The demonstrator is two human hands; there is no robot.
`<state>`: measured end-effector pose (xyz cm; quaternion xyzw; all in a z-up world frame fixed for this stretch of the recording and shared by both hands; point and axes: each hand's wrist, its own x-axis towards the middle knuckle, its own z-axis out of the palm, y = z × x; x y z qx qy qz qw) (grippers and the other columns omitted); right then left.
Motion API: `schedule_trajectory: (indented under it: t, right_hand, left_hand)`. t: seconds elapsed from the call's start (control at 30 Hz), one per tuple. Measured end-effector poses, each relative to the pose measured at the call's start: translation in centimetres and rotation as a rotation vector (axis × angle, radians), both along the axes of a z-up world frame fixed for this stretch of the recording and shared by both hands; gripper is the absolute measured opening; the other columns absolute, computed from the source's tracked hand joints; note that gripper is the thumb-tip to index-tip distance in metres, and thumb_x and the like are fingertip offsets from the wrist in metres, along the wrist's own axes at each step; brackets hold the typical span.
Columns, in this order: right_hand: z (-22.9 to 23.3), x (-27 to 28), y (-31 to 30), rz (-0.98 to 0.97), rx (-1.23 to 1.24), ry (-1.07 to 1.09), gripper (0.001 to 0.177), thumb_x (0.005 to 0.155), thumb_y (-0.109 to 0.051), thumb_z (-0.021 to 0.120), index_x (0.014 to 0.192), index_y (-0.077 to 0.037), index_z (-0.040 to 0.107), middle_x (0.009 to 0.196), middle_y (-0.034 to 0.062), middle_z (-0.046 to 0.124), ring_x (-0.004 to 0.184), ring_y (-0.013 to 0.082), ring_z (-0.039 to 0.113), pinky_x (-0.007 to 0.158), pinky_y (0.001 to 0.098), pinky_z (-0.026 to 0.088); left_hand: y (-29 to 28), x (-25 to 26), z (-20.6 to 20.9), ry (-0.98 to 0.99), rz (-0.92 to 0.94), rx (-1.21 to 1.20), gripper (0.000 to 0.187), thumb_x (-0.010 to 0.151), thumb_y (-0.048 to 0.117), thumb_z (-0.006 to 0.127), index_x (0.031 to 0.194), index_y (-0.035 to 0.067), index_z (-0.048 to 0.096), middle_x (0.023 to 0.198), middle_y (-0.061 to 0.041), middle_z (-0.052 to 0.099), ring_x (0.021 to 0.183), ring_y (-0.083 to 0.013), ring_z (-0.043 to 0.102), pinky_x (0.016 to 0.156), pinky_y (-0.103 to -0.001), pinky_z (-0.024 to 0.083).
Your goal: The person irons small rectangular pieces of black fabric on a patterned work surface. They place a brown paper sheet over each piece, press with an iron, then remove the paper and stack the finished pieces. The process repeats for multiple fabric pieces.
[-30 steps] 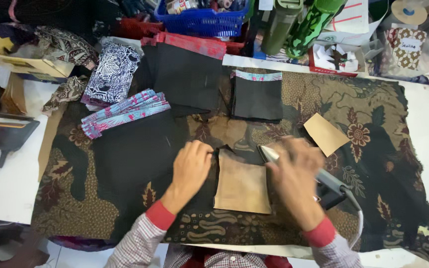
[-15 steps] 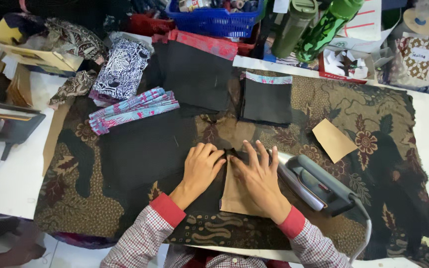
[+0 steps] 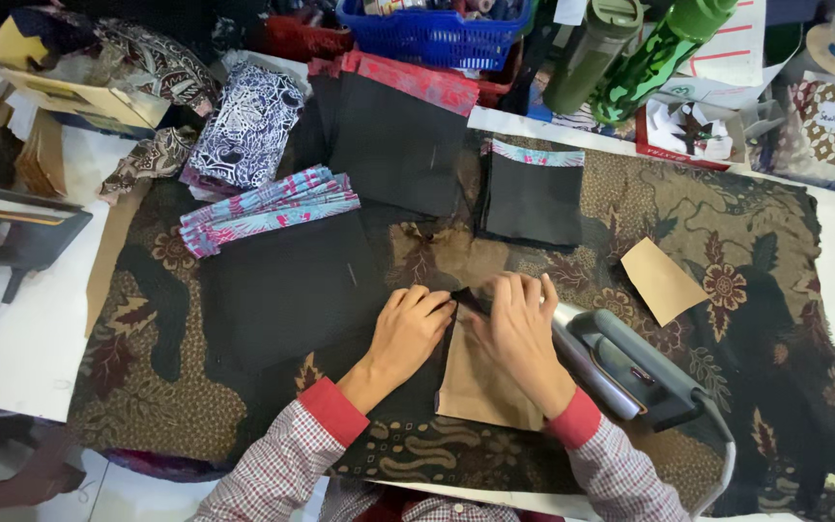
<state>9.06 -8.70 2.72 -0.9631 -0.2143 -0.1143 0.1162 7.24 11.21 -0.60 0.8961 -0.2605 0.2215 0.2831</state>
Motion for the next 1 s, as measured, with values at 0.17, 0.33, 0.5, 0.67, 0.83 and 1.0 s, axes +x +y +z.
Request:
schedule_trajectory:
  t: [0.17,0.33,0.5,0.67,0.83,1.0]
  right_hand:
    - [-0.7,1.9,0.5,0.022,-0.055,-0.067,0.029,0.08,-0.025,0.073,0.104,-0.01,0.069,0.114,0.0076,0.064,0.116,0.0355,0.052,0.105,0.0557,0.03]
    - [-1.6,2.7,0.4,0.027,-0.005,-0.039,0.017,0.085,-0.022,0.07,0.1,-0.014,0.072,0.103,0.0047,0.066,0.111,0.0333,0.054,0.1,0.0534,0.033]
    - [-1.7,3.1,0.3,0.028,-0.013,-0.035,0.015,0.091,-0.024,0.069,0.098,-0.012,0.072,0.099,0.0051,0.067,0.105,0.0328,0.056,0.099,0.0529,0.034]
    - [-1.0,2.7,1.1,0.032,-0.031,-0.085,0.031,0.09,-0.041,0.073,0.085,-0.01,0.074,0.091,0.0054,0.067,0.104,0.0314,0.057,0.098,0.0526,0.034]
    - [-0.4,2.5,1.7,0.04,0.003,-0.096,0.014,0.086,-0.026,0.073,0.09,-0.013,0.076,0.092,0.0023,0.067,0.1,0.0302,0.056,0.096,0.0524,0.034]
    - [-0.2,2.4,1.5,0.048,-0.011,-0.109,0.01,0.088,-0.024,0.073,0.087,-0.014,0.075,0.091,0.0021,0.067,0.098,0.0295,0.057,0.097,0.051,0.035]
  left_hand:
    - [0.0,0.2,-0.2,-0.019,-0.023,0.032,0.024,0.086,0.01,0.071,0.108,0.002,0.074,0.118,-0.003,0.07,0.102,-0.0222,0.061,0.09,-0.037,0.048]
    - [0.1,0.2,-0.3,-0.044,-0.057,0.047,0.026,0.084,0.008,0.07,0.109,0.001,0.074,0.121,-0.003,0.071,0.102,-0.021,0.061,0.09,-0.036,0.049]
    - [0.2,0.3,-0.3,-0.031,-0.073,0.048,0.028,0.082,0.008,0.07,0.108,0.002,0.075,0.12,-0.003,0.072,0.102,-0.0209,0.061,0.09,-0.036,0.048]
    - [0.3,0.2,-0.1,-0.003,-0.082,0.074,0.024,0.086,0.01,0.072,0.108,0.001,0.075,0.114,-0.003,0.071,0.102,-0.0215,0.06,0.09,-0.037,0.048]
    - [0.2,0.1,0.0,-0.02,-0.095,0.063,0.026,0.088,0.011,0.072,0.111,0.0,0.075,0.118,-0.004,0.072,0.102,-0.0209,0.059,0.09,-0.036,0.047]
    - [0.2,-0.1,0.2,0.024,-0.083,0.012,0.028,0.087,0.01,0.071,0.113,0.002,0.075,0.118,-0.005,0.07,0.107,-0.0222,0.06,0.095,-0.037,0.046]
